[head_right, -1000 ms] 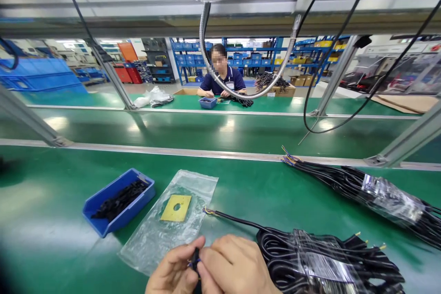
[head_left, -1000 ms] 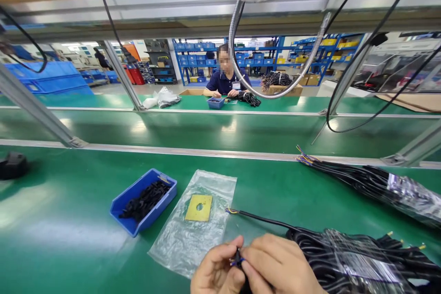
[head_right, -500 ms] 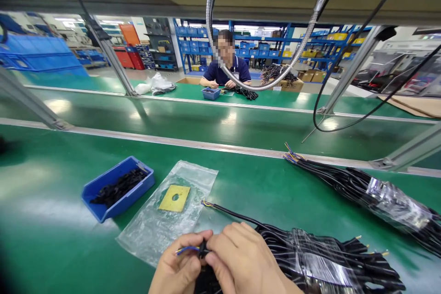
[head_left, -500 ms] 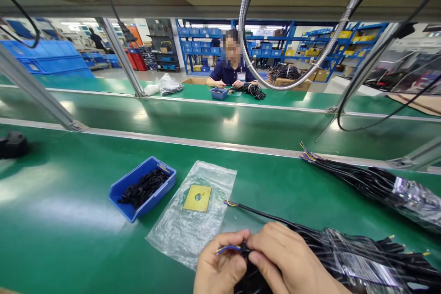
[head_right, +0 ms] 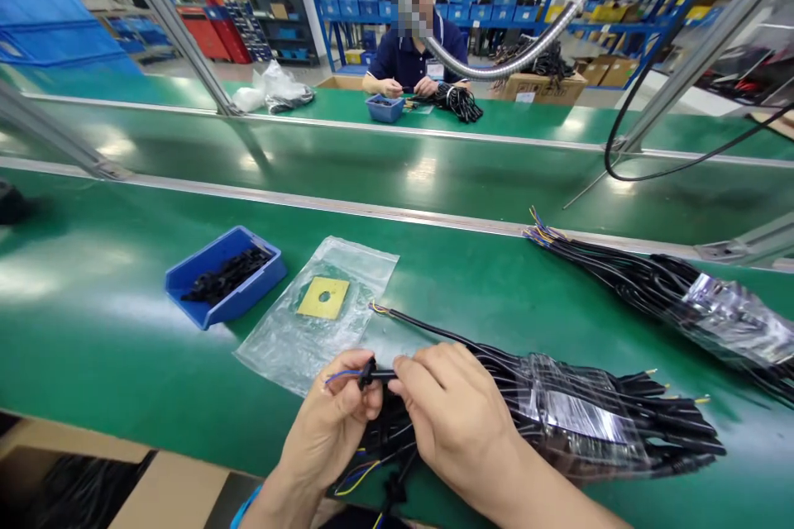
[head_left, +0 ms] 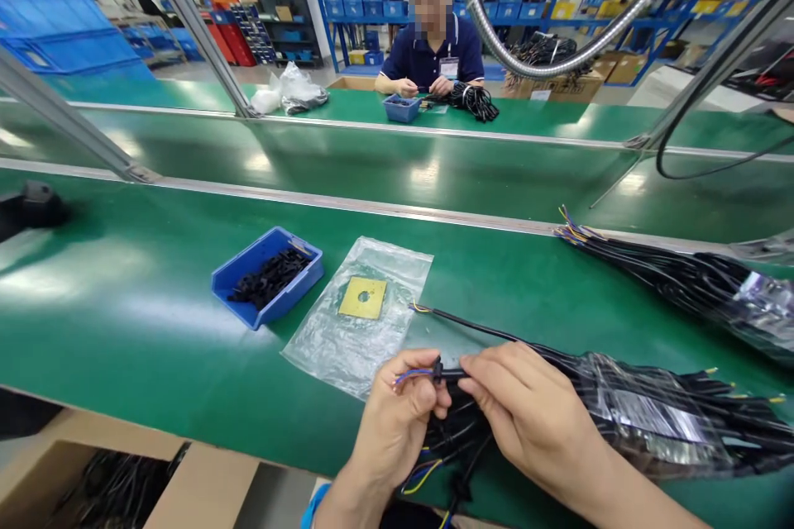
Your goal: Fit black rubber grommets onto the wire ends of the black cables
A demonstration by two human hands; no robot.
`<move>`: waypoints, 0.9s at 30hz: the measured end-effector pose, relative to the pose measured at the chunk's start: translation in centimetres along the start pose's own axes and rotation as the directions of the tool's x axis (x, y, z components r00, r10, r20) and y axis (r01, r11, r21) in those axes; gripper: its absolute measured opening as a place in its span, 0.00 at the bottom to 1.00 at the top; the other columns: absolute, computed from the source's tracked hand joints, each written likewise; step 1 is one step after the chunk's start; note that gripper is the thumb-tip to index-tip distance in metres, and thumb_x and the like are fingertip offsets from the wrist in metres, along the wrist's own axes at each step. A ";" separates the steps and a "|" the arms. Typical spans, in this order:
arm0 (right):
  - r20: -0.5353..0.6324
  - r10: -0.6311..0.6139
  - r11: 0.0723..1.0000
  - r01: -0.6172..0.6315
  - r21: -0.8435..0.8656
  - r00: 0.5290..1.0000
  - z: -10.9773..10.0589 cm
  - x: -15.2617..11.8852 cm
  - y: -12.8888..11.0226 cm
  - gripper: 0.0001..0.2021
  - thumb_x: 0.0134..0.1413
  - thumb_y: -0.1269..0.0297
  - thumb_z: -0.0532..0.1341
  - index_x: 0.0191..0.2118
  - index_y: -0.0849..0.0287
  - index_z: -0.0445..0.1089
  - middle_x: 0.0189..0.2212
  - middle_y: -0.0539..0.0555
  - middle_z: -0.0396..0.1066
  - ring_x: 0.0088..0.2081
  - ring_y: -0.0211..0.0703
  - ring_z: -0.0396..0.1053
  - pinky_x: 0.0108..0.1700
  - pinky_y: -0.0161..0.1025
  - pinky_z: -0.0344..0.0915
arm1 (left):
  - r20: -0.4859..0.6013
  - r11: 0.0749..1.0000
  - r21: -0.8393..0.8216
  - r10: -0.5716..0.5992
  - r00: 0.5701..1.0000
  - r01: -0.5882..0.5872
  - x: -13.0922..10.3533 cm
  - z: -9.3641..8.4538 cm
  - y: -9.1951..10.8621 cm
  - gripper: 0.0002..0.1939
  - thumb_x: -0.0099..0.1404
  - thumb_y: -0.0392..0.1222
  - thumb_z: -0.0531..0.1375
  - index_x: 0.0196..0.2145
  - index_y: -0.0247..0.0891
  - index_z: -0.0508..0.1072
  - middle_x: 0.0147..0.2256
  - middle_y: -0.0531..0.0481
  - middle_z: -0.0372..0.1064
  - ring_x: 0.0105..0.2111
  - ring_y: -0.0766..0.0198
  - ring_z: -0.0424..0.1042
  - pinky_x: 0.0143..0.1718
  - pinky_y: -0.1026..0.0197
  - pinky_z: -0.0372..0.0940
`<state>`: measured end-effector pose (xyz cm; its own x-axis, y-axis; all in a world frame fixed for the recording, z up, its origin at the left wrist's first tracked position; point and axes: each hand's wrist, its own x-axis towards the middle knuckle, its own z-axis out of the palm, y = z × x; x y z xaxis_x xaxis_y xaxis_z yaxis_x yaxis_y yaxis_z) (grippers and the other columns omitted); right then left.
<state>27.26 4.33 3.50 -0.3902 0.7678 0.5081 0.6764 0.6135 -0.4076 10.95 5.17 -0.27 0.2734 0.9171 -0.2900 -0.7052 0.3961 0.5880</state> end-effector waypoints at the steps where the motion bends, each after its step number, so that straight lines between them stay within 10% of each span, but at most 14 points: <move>1: 0.000 -0.002 1.000 0.002 -0.004 1.000 0.0 0.0 -0.1 0.06 0.62 0.74 0.55 0.41 0.62 0.68 0.30 0.54 0.68 0.33 0.40 0.66 0.36 0.39 0.62 | -0.009 1.000 0.001 0.013 1.000 -0.013 0.0 -0.1 -0.1 0.16 0.46 0.45 0.73 0.33 0.38 0.78 0.21 0.52 0.71 0.22 0.71 0.71 0.23 0.73 0.65; 13: 0.272 -0.008 0.991 -0.028 0.128 0.962 -0.6 0.2 0.2 0.10 0.64 0.72 0.48 0.30 0.59 0.58 0.26 0.51 0.59 0.29 0.40 0.55 0.31 0.38 0.53 | 0.122 0.831 0.391 0.381 0.917 -0.397 -0.4 -0.5 -0.9 0.12 0.47 0.32 0.71 0.31 0.42 0.80 0.28 0.51 0.70 0.26 0.68 0.71 0.27 0.69 0.67; 27: 0.265 0.085 0.985 -0.121 0.124 0.960 -0.8 0.7 0.1 0.07 0.64 0.70 0.49 0.35 0.59 0.62 0.28 0.51 0.64 0.30 0.39 0.61 0.34 0.37 0.58 | 0.035 0.895 0.362 0.268 0.963 -0.262 0.0 -0.1 -0.8 0.09 0.49 0.41 0.71 0.27 0.35 0.79 0.22 0.52 0.68 0.20 0.69 0.69 0.22 0.68 0.66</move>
<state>27.52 4.79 4.44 -0.4827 0.8386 0.2523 0.6363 0.5338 -0.5570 11.47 4.86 -0.77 0.0970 0.9907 -0.0957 -0.4659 0.1301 0.8752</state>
